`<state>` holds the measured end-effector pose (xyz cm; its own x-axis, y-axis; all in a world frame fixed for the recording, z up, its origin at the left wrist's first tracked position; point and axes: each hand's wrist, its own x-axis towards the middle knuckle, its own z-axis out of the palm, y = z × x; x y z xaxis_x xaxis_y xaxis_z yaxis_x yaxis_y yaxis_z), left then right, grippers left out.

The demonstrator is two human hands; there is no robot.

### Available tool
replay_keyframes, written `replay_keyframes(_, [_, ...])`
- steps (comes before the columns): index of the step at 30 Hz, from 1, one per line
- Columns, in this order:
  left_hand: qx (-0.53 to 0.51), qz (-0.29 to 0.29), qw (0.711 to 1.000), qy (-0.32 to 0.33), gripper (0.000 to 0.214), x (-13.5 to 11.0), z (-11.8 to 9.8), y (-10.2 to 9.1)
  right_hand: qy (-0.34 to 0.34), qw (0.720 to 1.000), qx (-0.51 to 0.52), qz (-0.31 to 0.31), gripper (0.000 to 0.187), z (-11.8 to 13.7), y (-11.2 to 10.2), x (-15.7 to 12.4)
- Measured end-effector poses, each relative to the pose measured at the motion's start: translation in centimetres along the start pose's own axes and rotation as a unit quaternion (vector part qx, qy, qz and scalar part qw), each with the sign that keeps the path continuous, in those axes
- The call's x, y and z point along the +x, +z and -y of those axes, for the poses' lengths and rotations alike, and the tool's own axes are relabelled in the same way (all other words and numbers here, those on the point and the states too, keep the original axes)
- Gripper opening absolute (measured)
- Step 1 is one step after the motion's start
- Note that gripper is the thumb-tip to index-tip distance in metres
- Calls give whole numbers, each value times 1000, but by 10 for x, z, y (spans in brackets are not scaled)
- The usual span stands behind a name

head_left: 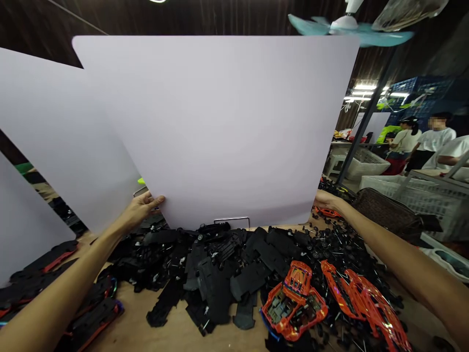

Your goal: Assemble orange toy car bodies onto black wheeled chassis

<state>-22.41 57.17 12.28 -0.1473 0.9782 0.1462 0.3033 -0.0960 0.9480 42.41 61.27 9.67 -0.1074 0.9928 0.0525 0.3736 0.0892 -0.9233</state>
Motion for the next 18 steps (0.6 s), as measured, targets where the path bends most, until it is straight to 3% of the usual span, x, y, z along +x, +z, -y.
replay_keyframes(4, [-45,8,999,10,75,-10,5,17,24,995,66,73,46,-3,-18,-40])
replay_keyframes(10, [-74,39,996,13,43,-11,3,47,10,993,52,-105,63,-38,-1,-59])
replay_keyframes(18, [-78,44,996,-21,40,-13,1,41,4,991,48,-125,60,-35,7,-58])
